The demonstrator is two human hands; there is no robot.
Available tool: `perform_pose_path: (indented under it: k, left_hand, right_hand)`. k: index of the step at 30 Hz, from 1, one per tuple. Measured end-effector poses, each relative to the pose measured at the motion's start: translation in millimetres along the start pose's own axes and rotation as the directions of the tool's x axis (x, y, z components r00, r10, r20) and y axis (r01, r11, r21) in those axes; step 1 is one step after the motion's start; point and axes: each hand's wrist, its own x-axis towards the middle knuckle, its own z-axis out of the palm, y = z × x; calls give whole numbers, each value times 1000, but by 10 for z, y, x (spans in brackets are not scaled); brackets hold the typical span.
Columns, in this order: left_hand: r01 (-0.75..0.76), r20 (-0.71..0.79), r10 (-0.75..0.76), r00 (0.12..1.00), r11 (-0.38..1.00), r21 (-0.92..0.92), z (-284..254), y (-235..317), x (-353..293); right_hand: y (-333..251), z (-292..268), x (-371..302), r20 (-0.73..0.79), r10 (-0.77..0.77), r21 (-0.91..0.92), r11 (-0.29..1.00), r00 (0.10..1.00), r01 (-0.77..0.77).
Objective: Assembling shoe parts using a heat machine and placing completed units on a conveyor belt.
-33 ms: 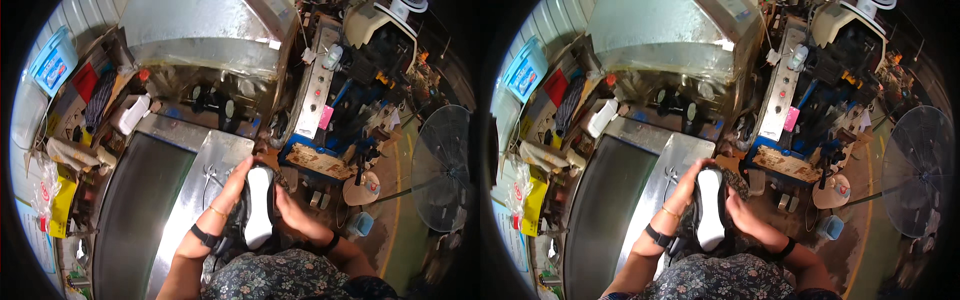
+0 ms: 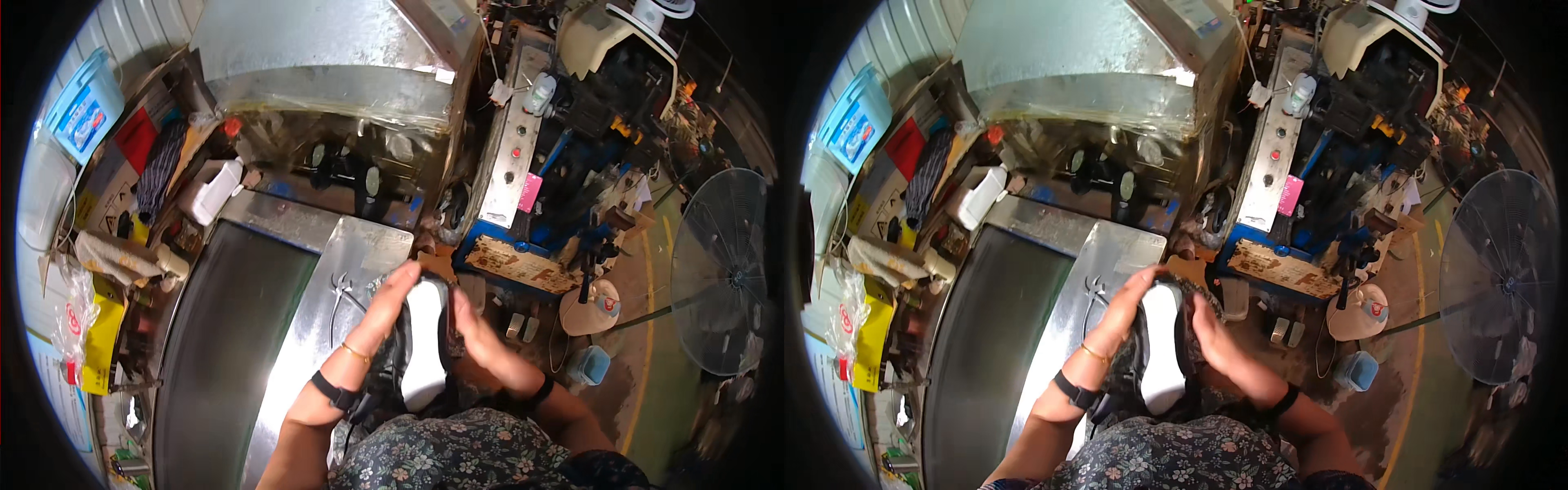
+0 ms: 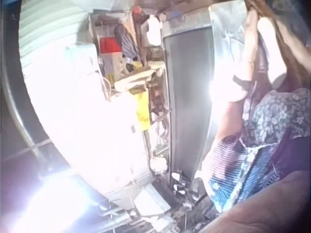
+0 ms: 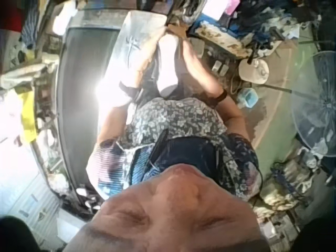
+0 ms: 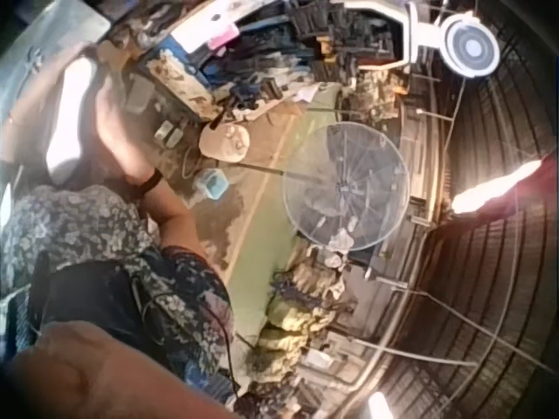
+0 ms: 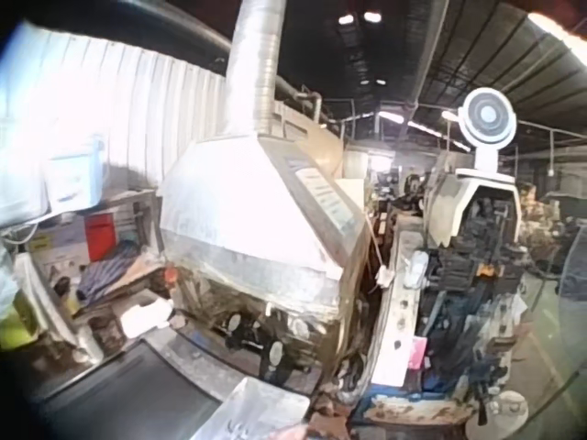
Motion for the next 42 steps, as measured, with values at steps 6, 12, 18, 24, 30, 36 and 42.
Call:
perform_pose_path:
  k: [6,12,18,24,30,36,42]
  left_hand:
    - [-197,135,159,978,919,340,56,-112,-44]
    - [-87,52,81,995,989,120,48,-244,-9]
    - [-149,2,152,988,965,215,3,-321,-31]
    - [30,254,-37,967,999,32,-103,0,3]
    - [6,125,-39,991,966,258,-400,34,-116]
    - [543,73,-542,837,840,9,-1274,418,-234]
    - [481,-264,-503,823,864,-146,-1761,774,-1086]
  right_hand:
    - [-310,-9,514,182,-9,345,937,983,-55]
    - [-398,85,519,14,-82,-171,982,997,83]
    - [-514,124,339,50,-148,-175,972,988,154]
    - [-491,-18,327,178,1,334,941,984,-62]
    - [-493,444,345,-42,-273,-307,919,961,247]
    - [-742,978,248,469,-342,-420,724,814,547]
    - [-340,917,601,470,-241,-134,931,849,339]
